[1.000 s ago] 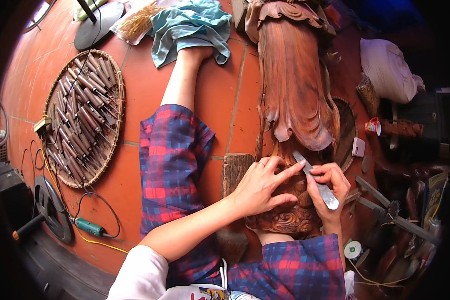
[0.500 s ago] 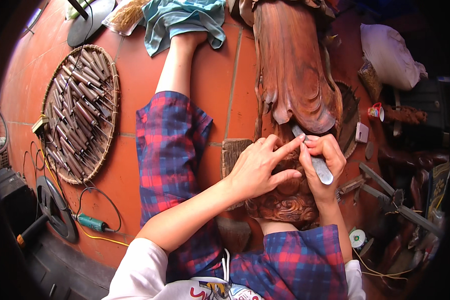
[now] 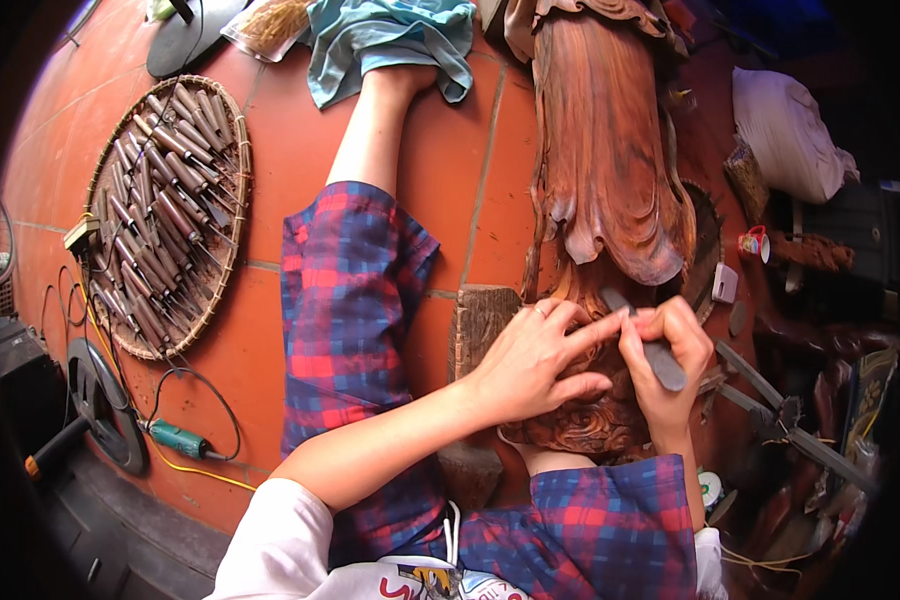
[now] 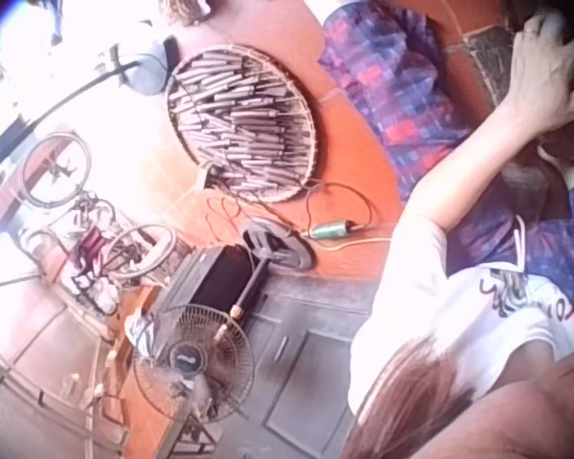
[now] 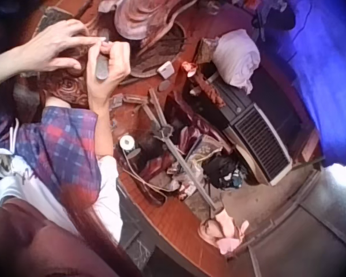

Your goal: The person carves a large wooden object using a small knife, focusing on refining intricate details. They occasionally switch tools from a basket of carving tools to continue shaping the wood.

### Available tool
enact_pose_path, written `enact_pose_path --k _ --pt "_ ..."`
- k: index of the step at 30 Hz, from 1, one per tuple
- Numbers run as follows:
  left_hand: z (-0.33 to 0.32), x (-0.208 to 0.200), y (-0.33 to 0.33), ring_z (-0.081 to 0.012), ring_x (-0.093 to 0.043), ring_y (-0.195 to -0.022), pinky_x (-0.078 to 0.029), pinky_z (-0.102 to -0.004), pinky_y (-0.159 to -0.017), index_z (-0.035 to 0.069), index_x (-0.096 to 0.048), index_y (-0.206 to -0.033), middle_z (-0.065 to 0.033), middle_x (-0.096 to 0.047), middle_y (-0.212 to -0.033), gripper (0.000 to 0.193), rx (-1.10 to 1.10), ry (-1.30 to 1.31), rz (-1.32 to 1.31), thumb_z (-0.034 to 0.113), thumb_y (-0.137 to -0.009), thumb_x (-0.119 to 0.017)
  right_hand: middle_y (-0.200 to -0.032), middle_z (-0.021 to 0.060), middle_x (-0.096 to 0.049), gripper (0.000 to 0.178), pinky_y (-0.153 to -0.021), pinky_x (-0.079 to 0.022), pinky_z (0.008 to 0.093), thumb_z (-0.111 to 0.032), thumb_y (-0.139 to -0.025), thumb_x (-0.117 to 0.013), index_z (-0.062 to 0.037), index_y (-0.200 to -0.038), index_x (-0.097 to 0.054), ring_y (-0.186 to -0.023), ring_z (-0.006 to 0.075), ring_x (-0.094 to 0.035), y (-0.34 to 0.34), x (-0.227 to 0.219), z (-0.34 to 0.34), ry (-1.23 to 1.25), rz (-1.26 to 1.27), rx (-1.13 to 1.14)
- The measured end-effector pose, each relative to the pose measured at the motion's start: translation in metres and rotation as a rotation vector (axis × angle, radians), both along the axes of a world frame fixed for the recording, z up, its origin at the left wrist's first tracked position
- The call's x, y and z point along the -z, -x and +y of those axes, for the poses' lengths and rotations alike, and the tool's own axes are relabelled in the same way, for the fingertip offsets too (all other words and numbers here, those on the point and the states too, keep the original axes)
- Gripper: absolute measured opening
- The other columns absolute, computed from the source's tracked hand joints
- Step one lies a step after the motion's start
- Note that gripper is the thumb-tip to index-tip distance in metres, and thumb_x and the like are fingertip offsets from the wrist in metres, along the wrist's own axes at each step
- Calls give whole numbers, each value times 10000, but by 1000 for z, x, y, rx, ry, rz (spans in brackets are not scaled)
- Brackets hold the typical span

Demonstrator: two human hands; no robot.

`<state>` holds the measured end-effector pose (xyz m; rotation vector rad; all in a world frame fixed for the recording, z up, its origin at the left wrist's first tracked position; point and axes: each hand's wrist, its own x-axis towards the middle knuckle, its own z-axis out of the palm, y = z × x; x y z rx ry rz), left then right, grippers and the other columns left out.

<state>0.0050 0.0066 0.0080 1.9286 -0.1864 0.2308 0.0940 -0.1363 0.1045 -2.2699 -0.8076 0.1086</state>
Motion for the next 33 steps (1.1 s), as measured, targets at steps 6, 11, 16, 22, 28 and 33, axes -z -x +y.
enact_pose_path --k 6,11,16,22,28,33 --pt "-6 9 2 -359 -562 -1119 -464 -453 -943 134 -509 -1488 -166 -567 -1215 738 -26 -82 25 458 -866 -742 -801 129 -616 188 -670 -515 336 66 -804 -730 22 -770 -551 -713 233 -639 5 17 -9 14 -101 7" --pt "6 3 -9 -374 -506 -1222 -423 -499 -1016 124 -514 -1468 -181 -522 -1303 743 -63 21 8 475 -854 -740 -788 121 -606 184 -676 -520 331 78 -788 -739 25 -781 -563 -727 231 -646 -8 14 13 -37 -116 12" --pt "-22 10 13 -372 -399 -1379 -330 -516 -1093 71 -469 -1493 -128 -425 -1541 843 -12 -72 -18 595 -866 -676 -826 133 -639 190 -673 -517 327 54 -786 -751 14 -764 -567 -719 232 -641 9 16 -11 4 -48 29" --pt "-13 9 -2 -350 -418 -1367 -305 -496 -1078 86 -488 -1492 -81 -427 -1589 847 -83 -118 -31 618 -857 -665 -820 140 -630 197 -677 -516 326 69 -794 -743 16 -764 -555 -739 246 -647 -4 23 -3 -25 -167 -9" --pt "-9 4 -2 -334 -400 -1354 -308 -502 -1051 89 -478 -1497 -65 -435 -1588 851 -85 -110 -36 598 -848 -685 -765 115 -594 191 -660 -507 334 62 -794 -736 14 -759 -555 -712 242 -631 -6 8 6 -10 -85 -5" --pt "-21 10 12 -340 -423 -1365 -289 -485 -1085 96 -445 -1528 -70 -399 -1620 899 -45 -125 1 646 -851 -663 -782 132 -605 193 -662 -510 326 59 -796 -730 16 -754 -547 -704 243 -630 6 21 -11 3 -87 -3"
